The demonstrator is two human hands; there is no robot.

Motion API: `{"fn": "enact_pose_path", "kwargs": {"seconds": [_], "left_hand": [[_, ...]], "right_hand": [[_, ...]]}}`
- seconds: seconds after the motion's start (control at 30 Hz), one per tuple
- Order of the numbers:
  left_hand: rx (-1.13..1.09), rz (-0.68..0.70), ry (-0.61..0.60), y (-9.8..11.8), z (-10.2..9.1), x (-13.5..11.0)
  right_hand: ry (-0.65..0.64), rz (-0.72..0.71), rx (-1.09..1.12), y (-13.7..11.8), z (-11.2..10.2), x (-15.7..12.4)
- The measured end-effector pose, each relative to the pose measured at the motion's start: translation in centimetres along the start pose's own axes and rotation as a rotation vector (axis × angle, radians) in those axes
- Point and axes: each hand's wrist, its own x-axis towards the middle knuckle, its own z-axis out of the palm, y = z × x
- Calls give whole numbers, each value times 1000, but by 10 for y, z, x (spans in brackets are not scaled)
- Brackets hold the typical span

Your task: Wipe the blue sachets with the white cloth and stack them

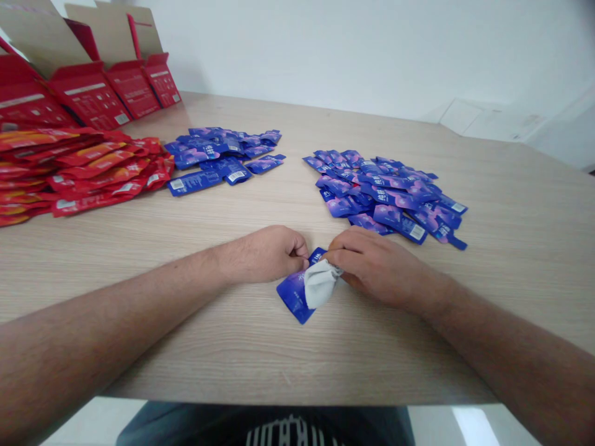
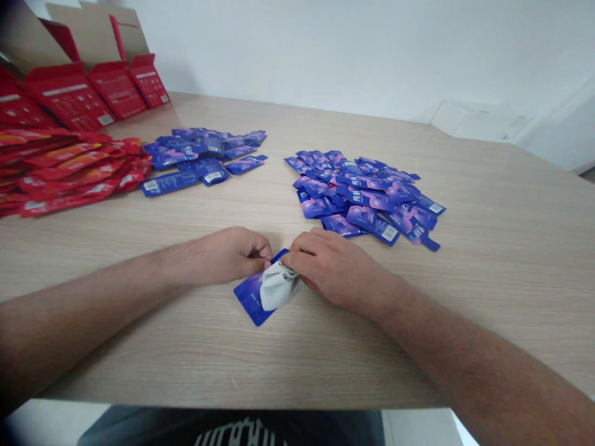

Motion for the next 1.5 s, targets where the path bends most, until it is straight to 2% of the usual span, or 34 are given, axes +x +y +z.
{"fn": "enact_pose_path", "kwargs": {"seconds": [0.17,0.3,0.37,0.53,0.67,0.73,0.93,1.1,1.17,1.3,1.43,1.5], "left_hand": [[-10,21,28,2,3,0],[-18,26,11,4,0,-1],[-16,26,9,5,-1,-1],[-26,23,32,4,1,-1],[-26,49,8,2,0,-1],[-27,59,0,2,0,-1],[-29,22,-4,4,0,-1],[-32,35,-25,3,0,-3],[-33,35,-19,2,0,-2],[-36,18,-3,2,1,-2],[-47,27,-28,2,0,-3],[-48,21,-28,1,1,-2]], "right_hand": [[55,11,-14,-15,1,9],[3,-99,26,-33,4,17],[-10,-97,17,-31,4,16],[51,32,7,-20,6,12],[-16,-100,51,-38,5,18],[-49,-127,66,-39,4,18],[33,32,29,-17,5,10],[-57,-120,50,-32,3,15],[-67,-79,51,-29,3,14],[-9,36,37,-23,6,11],[-55,-97,46,-31,5,14],[-94,-97,53,-29,3,13]]}}
